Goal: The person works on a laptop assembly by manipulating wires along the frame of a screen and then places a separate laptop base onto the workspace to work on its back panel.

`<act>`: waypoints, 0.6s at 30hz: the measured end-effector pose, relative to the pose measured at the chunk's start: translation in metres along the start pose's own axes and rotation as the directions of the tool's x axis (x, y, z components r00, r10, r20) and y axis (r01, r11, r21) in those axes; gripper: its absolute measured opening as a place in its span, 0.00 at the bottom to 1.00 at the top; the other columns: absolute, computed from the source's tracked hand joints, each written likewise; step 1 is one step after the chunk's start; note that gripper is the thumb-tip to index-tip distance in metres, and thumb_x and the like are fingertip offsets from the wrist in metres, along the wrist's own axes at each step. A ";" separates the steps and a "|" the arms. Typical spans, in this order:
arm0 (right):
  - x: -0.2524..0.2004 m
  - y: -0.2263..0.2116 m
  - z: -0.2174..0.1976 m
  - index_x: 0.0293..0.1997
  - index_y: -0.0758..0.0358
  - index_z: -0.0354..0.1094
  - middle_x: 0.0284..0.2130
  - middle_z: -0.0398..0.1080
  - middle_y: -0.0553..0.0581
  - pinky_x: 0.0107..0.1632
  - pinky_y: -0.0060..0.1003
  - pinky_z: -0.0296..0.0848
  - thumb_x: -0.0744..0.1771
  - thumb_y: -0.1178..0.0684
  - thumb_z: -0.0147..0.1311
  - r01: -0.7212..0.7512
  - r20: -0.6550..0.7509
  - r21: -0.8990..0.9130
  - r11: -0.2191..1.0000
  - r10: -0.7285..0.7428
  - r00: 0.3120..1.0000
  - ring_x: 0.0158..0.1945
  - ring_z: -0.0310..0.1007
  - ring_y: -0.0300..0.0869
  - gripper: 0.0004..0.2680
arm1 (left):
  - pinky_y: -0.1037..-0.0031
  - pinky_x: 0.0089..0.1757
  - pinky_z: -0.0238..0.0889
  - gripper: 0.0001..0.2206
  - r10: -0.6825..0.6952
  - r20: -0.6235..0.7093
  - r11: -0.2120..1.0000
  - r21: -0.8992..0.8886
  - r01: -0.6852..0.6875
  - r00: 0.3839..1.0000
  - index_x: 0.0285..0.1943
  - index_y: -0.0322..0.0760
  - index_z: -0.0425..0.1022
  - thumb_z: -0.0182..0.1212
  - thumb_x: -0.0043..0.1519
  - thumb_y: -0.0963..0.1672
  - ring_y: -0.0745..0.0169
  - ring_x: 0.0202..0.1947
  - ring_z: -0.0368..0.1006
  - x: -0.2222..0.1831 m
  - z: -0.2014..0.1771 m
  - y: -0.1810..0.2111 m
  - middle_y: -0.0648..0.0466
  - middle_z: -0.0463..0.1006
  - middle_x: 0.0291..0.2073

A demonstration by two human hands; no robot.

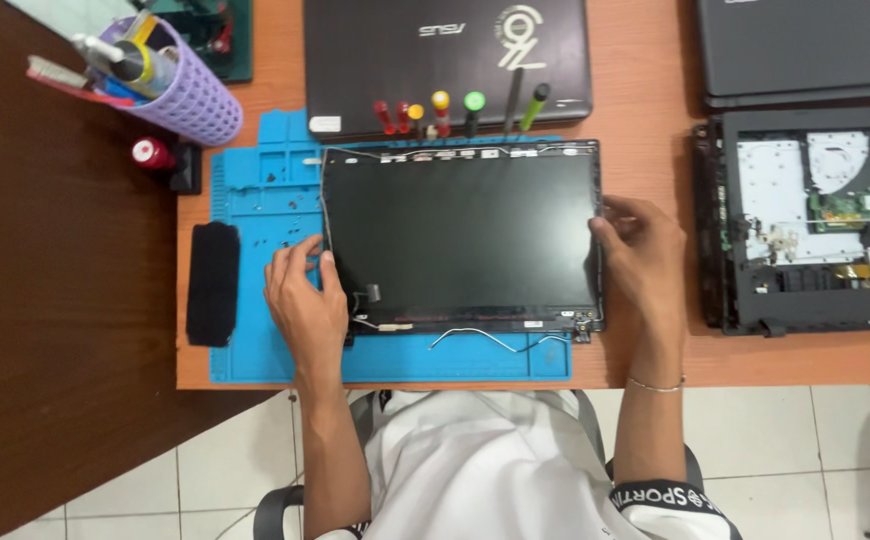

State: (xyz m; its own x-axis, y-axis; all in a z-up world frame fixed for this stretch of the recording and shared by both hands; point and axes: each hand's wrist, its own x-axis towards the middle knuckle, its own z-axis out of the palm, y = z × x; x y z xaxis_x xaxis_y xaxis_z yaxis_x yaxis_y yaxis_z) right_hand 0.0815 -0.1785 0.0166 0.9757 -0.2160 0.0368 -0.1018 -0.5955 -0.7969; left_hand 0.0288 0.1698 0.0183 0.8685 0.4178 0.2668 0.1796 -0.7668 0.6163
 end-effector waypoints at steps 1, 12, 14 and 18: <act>0.000 0.000 0.000 0.54 0.66 0.76 0.37 0.79 0.59 0.42 0.34 0.76 0.65 0.59 0.65 -0.022 0.007 -0.014 1.000 0.022 1.000 0.38 0.80 0.41 0.12 | 0.59 0.51 0.59 0.09 -0.003 0.006 1.000 0.004 0.003 1.000 0.51 0.32 0.80 0.60 0.64 0.39 0.48 0.47 0.70 0.000 0.000 -0.005 0.49 0.78 0.42; 0.000 0.005 0.004 0.54 0.66 0.76 0.37 0.79 0.58 0.41 0.33 0.75 0.65 0.58 0.65 0.014 -0.005 -0.082 0.997 -0.015 1.000 0.35 0.77 0.39 0.12 | 0.62 0.53 0.62 0.10 -0.058 0.099 0.994 -0.085 0.066 0.993 0.53 0.36 0.81 0.59 0.65 0.39 0.53 0.46 0.72 -0.001 0.001 -0.025 0.51 0.79 0.42; -0.003 0.005 0.003 0.55 0.67 0.76 0.36 0.78 0.58 0.41 0.33 0.75 0.65 0.59 0.66 0.049 -0.006 -0.084 0.995 -0.050 0.999 0.35 0.76 0.39 0.13 | 0.61 0.53 0.59 0.10 -0.009 0.085 0.997 -0.072 0.015 0.996 0.52 0.36 0.82 0.60 0.64 0.40 0.53 0.47 0.71 -0.002 -0.003 -0.023 0.52 0.79 0.42; -0.011 0.002 0.002 0.57 0.67 0.75 0.38 0.76 0.58 0.40 0.34 0.74 0.64 0.61 0.66 0.126 -0.003 -0.091 0.988 -0.127 0.992 0.36 0.73 0.40 0.15 | 0.63 0.53 0.57 0.06 0.102 0.008 0.990 -0.099 -0.101 0.995 0.47 0.37 0.82 0.63 0.64 0.41 0.53 0.49 0.72 -0.010 -0.011 -0.017 0.54 0.79 0.41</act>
State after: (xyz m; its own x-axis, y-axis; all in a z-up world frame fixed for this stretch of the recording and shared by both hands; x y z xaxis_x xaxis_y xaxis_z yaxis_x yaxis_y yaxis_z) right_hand 0.0705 -0.1755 0.0133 0.9802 -0.1407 0.1396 0.0052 -0.6856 -0.7280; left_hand 0.0122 0.1838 0.0137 0.8857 0.3338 0.3226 0.0445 -0.7528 0.6567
